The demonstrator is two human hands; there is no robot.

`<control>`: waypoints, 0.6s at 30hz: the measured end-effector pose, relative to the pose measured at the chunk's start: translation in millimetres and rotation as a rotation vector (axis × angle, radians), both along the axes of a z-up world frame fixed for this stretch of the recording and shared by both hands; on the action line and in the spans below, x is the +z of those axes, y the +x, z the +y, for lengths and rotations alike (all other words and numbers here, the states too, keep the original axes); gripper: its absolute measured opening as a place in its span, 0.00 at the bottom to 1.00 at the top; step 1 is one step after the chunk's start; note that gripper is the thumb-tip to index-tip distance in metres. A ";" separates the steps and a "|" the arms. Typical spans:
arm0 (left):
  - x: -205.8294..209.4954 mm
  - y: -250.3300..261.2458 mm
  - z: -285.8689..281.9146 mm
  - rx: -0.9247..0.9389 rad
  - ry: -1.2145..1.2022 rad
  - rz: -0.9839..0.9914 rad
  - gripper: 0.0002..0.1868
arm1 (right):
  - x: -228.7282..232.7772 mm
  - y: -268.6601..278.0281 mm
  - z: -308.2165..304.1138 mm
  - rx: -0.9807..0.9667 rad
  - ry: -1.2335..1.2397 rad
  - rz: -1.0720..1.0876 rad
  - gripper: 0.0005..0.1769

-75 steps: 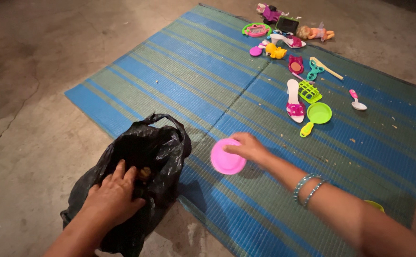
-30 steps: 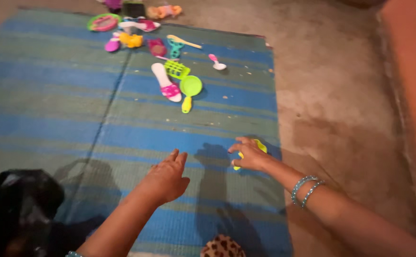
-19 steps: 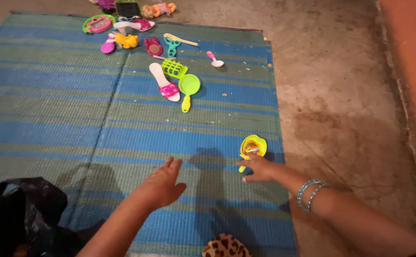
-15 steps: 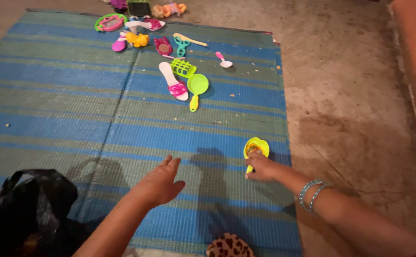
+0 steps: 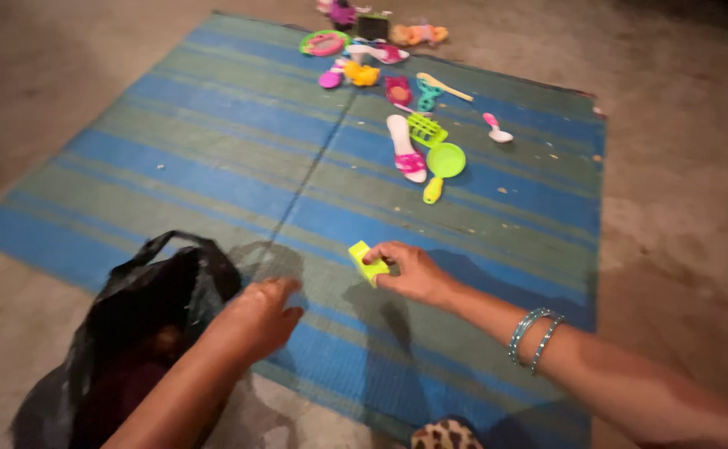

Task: The person gathers scattered plastic toys from a blue and green striped mat and places them into a black plastic bag. Items handled include a red toy, small figurines, a yellow lid, a pink plate, a green basket, a pink mirror, a wooden spoon, a yellow duck, a pink brush, a white shoe, and a doll.

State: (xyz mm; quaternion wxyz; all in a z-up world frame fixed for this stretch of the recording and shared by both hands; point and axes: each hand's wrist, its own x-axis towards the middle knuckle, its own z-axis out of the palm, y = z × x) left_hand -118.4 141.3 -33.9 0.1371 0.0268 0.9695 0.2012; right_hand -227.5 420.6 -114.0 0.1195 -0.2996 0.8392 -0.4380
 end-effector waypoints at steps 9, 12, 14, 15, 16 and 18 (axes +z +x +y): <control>17.5 85.3 -105.5 0.225 -0.122 0.104 0.19 | 44.0 24.4 -140.6 0.200 -0.362 -0.479 0.15; 10.8 104.9 -131.0 0.335 -0.244 -0.075 0.26 | 60.6 36.9 -172.5 0.267 -0.384 -0.472 0.14; 7.3 118.2 -145.7 0.333 -0.326 -0.144 0.19 | 67.7 45.2 -189.2 0.295 -0.384 -0.513 0.14; 5.9 124.4 -153.3 0.329 -0.366 -0.180 0.17 | 68.7 48.2 -198.9 0.357 -0.390 -0.521 0.14; 5.0 128.3 -159.9 0.339 -0.388 -0.198 0.18 | 68.5 50.2 -207.3 0.414 -0.396 -0.529 0.13; 5.2 132.2 -168.8 0.357 -0.433 -0.234 0.19 | 63.5 54.7 -224.1 0.514 -0.392 -0.565 0.13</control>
